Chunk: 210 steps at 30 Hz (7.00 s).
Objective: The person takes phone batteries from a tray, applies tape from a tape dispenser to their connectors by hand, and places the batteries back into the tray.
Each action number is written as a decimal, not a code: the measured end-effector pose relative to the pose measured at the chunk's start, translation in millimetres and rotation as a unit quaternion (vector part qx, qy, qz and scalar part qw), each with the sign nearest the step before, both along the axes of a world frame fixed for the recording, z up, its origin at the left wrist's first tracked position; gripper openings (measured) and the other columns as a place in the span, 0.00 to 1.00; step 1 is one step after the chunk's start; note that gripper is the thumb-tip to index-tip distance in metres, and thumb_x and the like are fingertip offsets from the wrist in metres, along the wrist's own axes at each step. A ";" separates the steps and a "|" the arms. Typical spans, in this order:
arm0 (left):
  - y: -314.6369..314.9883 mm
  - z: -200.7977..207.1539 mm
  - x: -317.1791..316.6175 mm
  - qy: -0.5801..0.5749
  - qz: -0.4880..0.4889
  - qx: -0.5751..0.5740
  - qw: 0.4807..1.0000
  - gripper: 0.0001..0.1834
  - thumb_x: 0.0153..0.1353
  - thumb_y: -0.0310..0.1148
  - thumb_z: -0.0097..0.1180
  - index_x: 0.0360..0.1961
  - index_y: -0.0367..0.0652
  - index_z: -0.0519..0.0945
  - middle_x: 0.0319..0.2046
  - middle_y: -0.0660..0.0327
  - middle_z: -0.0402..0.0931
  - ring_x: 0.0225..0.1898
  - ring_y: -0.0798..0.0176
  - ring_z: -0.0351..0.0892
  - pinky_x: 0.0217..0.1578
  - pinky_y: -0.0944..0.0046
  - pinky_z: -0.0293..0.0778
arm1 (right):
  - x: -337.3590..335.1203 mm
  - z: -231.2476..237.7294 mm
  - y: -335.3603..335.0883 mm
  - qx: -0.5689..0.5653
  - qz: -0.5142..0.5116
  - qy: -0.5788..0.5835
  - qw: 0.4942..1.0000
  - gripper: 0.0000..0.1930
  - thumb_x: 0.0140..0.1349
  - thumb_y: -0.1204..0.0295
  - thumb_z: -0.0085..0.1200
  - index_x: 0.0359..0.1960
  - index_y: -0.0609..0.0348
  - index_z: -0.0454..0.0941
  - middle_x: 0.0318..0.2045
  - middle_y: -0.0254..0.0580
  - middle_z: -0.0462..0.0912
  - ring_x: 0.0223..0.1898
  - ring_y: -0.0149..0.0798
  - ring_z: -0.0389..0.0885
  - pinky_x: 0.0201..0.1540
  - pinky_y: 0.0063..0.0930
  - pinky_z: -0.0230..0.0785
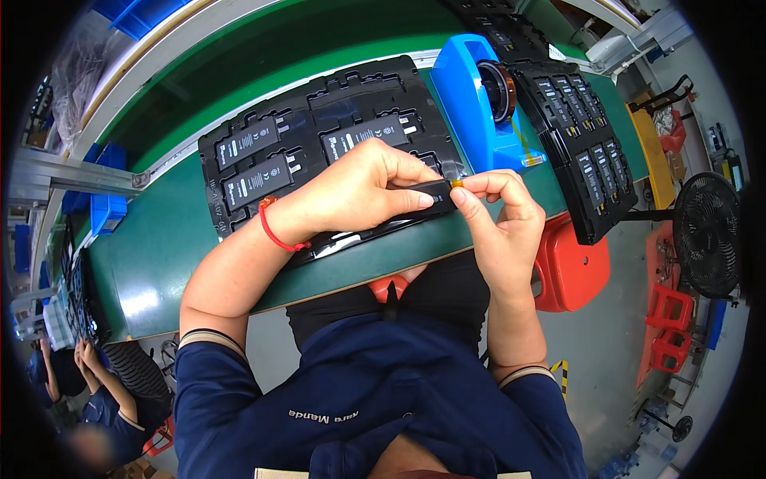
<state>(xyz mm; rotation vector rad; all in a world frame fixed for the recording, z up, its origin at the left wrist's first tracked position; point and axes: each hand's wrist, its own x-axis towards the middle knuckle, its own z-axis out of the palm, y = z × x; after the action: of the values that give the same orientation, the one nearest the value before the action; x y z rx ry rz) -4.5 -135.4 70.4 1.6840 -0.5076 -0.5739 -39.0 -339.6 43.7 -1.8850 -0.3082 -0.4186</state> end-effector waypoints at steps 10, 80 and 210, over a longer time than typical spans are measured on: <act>-0.4 -1.0 -0.3 -0.007 -0.001 0.007 1.000 0.13 0.63 0.23 0.60 0.48 0.32 0.82 0.38 0.60 0.85 0.38 0.74 0.80 0.43 0.70 0.78 | 3.9 -6.6 -2.5 0.121 0.080 0.117 0.983 0.04 0.56 0.78 0.64 0.31 0.63 0.81 0.29 0.34 0.80 0.33 0.29 0.73 0.39 0.23 0.66; 22.9 -10.1 29.3 -0.080 0.145 0.023 0.986 0.11 0.59 0.24 0.61 0.44 0.35 0.82 0.33 0.59 0.83 0.32 0.68 0.80 0.37 0.67 0.77 | 34.0 -41.4 -85.0 0.257 -0.047 0.175 0.949 0.07 0.57 0.74 0.67 0.32 0.67 0.84 0.44 0.37 0.74 0.41 0.27 0.74 0.47 0.21 0.66; 3.8 -20.7 28.0 -0.086 0.044 -0.101 0.990 0.14 0.50 0.15 0.60 0.41 0.30 0.80 0.30 0.53 0.83 0.28 0.64 0.82 0.25 0.65 0.79 | 45.6 -4.9 8.0 -0.128 0.025 -0.166 0.978 0.08 0.65 0.74 0.57 0.33 0.71 0.79 0.30 0.52 0.79 0.33 0.46 0.76 0.40 0.36 0.70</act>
<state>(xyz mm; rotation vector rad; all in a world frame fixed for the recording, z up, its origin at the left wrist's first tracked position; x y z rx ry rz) 23.5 -131.6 49.7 1.5597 -0.5909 -0.3036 6.6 -331.5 38.8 -2.0494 -0.6565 -0.6883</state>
